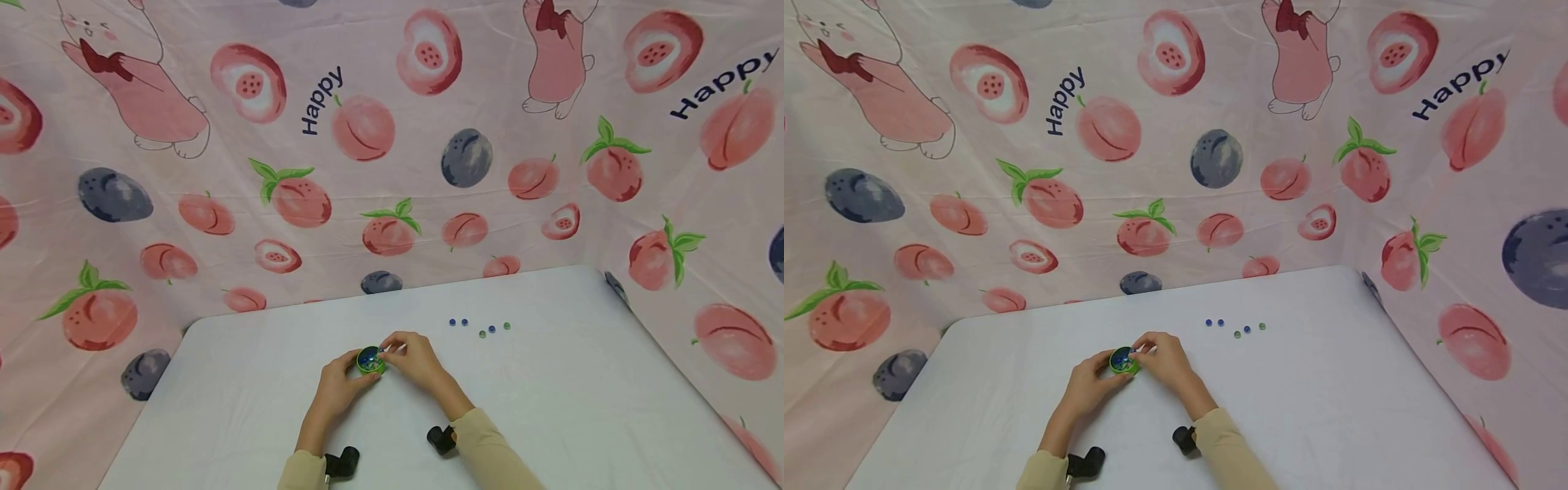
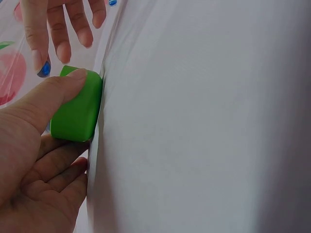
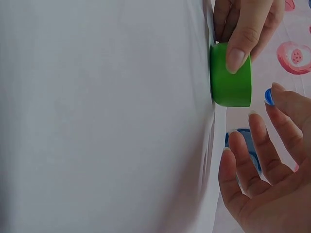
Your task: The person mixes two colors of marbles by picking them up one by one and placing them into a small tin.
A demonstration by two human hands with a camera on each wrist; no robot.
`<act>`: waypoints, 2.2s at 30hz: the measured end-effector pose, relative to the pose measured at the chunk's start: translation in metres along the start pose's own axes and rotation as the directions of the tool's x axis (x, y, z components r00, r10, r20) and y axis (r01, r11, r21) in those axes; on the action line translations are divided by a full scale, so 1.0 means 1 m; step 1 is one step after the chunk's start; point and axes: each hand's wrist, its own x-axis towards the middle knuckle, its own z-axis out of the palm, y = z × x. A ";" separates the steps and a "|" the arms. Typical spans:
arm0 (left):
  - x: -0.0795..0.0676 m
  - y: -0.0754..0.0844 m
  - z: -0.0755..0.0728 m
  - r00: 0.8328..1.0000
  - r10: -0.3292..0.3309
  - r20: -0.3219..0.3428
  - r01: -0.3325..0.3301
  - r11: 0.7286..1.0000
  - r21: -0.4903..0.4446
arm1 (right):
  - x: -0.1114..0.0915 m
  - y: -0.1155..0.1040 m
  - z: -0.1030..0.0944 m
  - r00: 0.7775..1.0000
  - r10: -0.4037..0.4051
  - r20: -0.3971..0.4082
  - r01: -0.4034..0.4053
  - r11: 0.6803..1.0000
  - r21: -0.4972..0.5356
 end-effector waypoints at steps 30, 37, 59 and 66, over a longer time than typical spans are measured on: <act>0.000 -0.001 0.002 1.000 -0.010 -0.006 0.010 1.000 0.006 | -0.006 0.008 -0.011 1.000 0.008 -0.025 -0.009 1.000 -0.027; 0.000 -0.001 0.002 1.000 -0.008 -0.012 0.008 1.000 0.003 | -0.009 0.012 -0.022 0.999 0.030 -0.044 -0.031 0.999 -0.028; -0.003 0.002 0.001 1.000 -0.010 -0.004 0.010 1.000 -0.005 | -0.015 0.025 -0.053 0.986 0.096 -0.138 -0.105 0.993 -0.054; -0.004 0.004 0.002 1.000 -0.011 -0.008 0.011 1.000 -0.004 | -0.019 0.028 -0.065 0.981 0.112 -0.157 -0.123 0.990 -0.063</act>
